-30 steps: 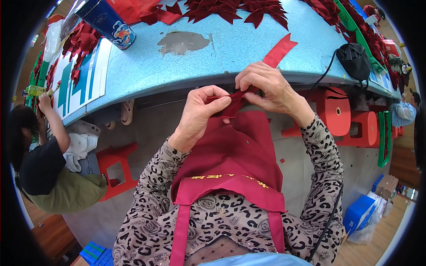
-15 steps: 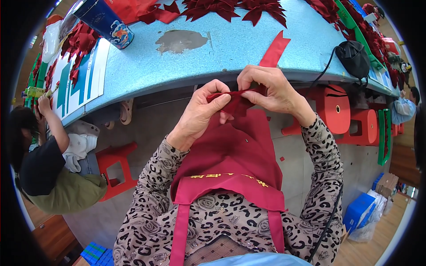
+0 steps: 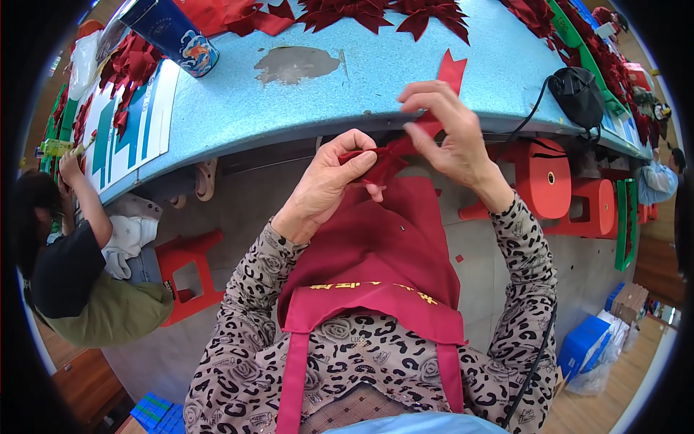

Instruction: Folding and stacking small red fabric pieces into decorative shapes.

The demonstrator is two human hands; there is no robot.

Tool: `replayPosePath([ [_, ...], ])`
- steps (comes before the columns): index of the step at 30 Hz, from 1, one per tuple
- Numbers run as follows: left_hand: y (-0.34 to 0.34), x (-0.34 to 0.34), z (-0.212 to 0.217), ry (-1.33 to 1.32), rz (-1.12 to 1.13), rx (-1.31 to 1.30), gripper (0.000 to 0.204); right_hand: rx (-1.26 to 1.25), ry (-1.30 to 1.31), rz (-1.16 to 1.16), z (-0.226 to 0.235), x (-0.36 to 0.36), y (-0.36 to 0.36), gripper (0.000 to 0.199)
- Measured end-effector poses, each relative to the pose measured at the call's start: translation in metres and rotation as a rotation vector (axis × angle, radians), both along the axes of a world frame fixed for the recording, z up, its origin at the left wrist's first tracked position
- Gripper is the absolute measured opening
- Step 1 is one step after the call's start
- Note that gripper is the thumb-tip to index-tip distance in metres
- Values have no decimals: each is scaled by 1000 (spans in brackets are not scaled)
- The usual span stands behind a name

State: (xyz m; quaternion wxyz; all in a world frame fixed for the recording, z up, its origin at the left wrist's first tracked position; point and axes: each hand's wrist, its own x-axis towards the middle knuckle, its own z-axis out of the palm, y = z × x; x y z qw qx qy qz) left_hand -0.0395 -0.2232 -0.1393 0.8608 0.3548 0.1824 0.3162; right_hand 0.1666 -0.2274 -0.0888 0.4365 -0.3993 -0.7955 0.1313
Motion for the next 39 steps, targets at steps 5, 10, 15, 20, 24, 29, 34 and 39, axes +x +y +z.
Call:
replayPosePath([
  [5, -1, -3, -3, 20, 73, -19, 11, 14, 6, -137, -10, 7, -25, 12],
  [10, 0, 0, 0, 28, 88, -7, 9, -114, -40, -167, -16, -13, -41, 15],
  [15, -3, 6, -1, 208, 257, 204, 7, -489, 221, -114, -16, -15, -44, 16],
  [20, -8, 7, -5, 176, 231, 185, 3, -649, 401, -148, -17, -32, -65, 14],
  [24, -11, 11, -11, 126, 247, 146, 4, -392, 179, -272, -47, -35, -66, 11],
  [29, -11, 11, -12, 202, 272, 182, 5, -112, -39, -222, -43, -16, -60, 11],
  [34, -10, 7, -7, 240, 175, 221, 6, -102, -29, -225, -24, 9, -53, 17],
  [39, -11, 12, 0, 277, 137, 241, 6, -29, -118, -26, -12, 15, -31, 27],
])
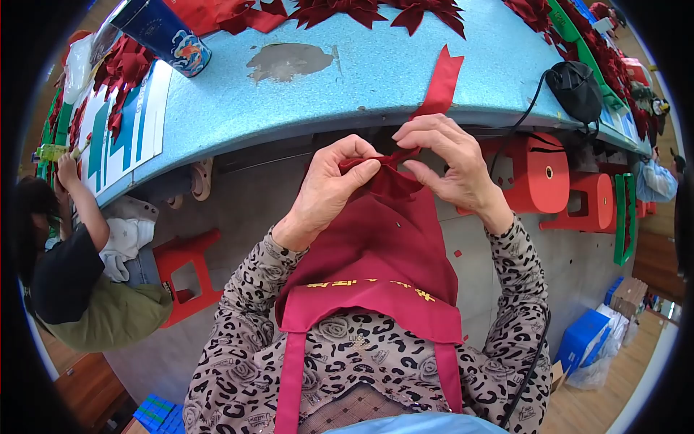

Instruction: Folding and stacking small red fabric pieces into decorative shapes.

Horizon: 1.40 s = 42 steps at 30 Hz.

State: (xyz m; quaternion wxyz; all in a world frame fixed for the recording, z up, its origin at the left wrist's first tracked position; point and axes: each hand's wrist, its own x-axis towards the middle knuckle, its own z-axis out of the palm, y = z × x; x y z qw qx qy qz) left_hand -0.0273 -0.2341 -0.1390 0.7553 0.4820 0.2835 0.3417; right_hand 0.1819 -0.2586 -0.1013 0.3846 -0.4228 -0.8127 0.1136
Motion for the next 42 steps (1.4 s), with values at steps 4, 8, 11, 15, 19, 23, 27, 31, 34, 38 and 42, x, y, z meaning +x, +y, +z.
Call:
replayPosePath([
  [4, -2, 1, 4, -35, -14, 4, 7, -67, -46, 122, -2, 1, 5, 26],
  [8, -2, -2, -1, -53, -50, -19, 7, -175, -92, 211, -8, 4, 8, 25],
  [11, -2, -4, -3, -51, -68, -24, 7, -208, -130, 231, -11, 6, 8, 26],
  [15, -3, -5, -2, -53, -85, -23, 7, -159, -152, 195, -11, 6, 4, 28],
  [19, -5, -5, 4, -38, -79, -46, 7, 50, -133, 221, -12, 7, 6, 25],
  [23, -7, -5, 6, -6, -85, -61, 7, 125, -159, 238, -13, 11, 4, 22],
  [27, -7, -4, 5, -3, -110, -58, 7, 175, -266, 256, -12, 16, 4, 17],
  [31, -5, -6, -3, -15, -145, -5, 7, 216, -256, 305, -9, 18, 4, 24],
  [34, -5, -4, 0, 18, -157, 48, 8, 236, -255, 280, -10, 21, 7, 24],
  [38, -8, 2, 11, 82, -128, 125, 9, 227, -244, 284, -8, 27, 8, 25],
  [42, -10, 8, 14, 63, -80, 157, 11, 236, -268, 283, -10, 37, 11, 26],
])
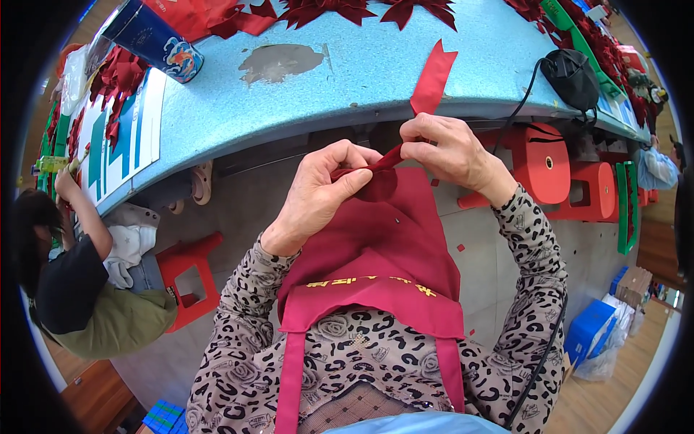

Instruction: Folding and stacking small red fabric pieces into decorative shapes.

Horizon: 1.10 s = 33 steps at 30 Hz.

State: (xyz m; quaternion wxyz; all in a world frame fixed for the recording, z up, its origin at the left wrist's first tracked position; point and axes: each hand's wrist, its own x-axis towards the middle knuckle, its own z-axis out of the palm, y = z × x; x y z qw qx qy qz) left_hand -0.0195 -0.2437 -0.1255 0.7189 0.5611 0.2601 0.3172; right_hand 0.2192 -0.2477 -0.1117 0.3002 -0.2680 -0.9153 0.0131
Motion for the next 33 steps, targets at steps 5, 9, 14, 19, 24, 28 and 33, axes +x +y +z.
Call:
replayPosePath([
  [5, 1, -1, 0, -33, -19, -33, 11, 17, -7, -10, 2, 10, 9, 25],
  [9, 2, -1, 1, -72, -44, -65, 11, 17, -82, -14, 7, 18, 14, 23],
  [14, 7, -1, 5, -86, -15, -15, 11, 101, -154, -29, 21, 22, 26, 22],
  [19, 13, -4, 11, -170, 57, -67, 11, 188, -236, -87, 42, 22, 48, 21],
  [24, 13, -5, 18, -282, 98, -194, 9, 271, -319, -163, 58, 37, 78, 21],
  [28, 15, -8, 12, -305, 100, -237, 8, 238, -332, -216, 54, 48, 101, 23],
  [33, 22, -13, 3, -322, 82, -267, 7, 17, -395, -281, 55, 58, 118, 33],
])
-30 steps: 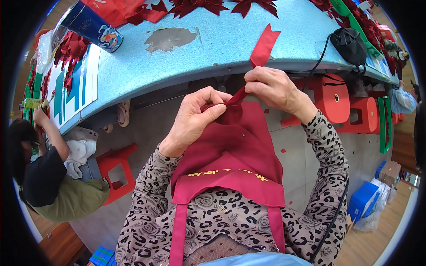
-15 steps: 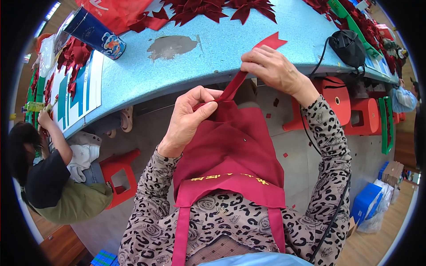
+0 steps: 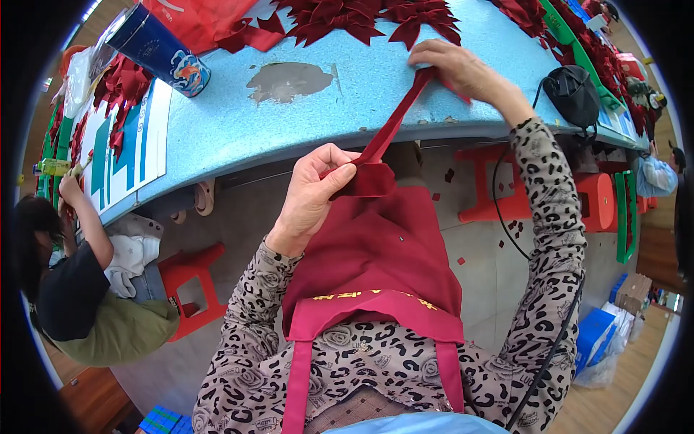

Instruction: Folding and stacking small red fabric pieces into decorative shapes.

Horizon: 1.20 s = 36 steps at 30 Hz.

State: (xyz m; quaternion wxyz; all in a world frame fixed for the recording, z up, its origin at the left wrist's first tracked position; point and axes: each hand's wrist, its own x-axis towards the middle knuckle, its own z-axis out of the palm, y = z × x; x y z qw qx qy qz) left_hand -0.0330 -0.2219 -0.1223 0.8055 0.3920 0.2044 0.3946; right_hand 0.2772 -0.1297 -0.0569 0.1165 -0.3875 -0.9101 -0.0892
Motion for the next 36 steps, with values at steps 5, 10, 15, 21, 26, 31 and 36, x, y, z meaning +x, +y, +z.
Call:
replayPosePath([
  [5, 3, -8, -12, 55, 0, 52, 7, -72, 78, -18, 24, 6, -3, 47],
  [10, 3, -4, -9, 78, -26, 74, 9, -392, 480, 101, 23, -59, -43, 24],
  [15, 1, -3, -7, 187, 0, 133, 9, -738, 386, 244, 12, -93, -61, 21],
  [21, 0, -6, -9, 208, -24, 160, 8, -863, 433, 277, 4, -96, -62, 20],
  [26, 0, -7, -11, 229, -25, 206, 9, -896, 423, 257, 3, -99, -61, 19],
  [31, -3, -3, -4, 250, 56, 181, 7, -873, 421, 237, 5, -102, -63, 19],
  [36, -4, -4, -2, 258, 100, 170, 7, -872, 399, 204, 9, -104, -64, 18],
])
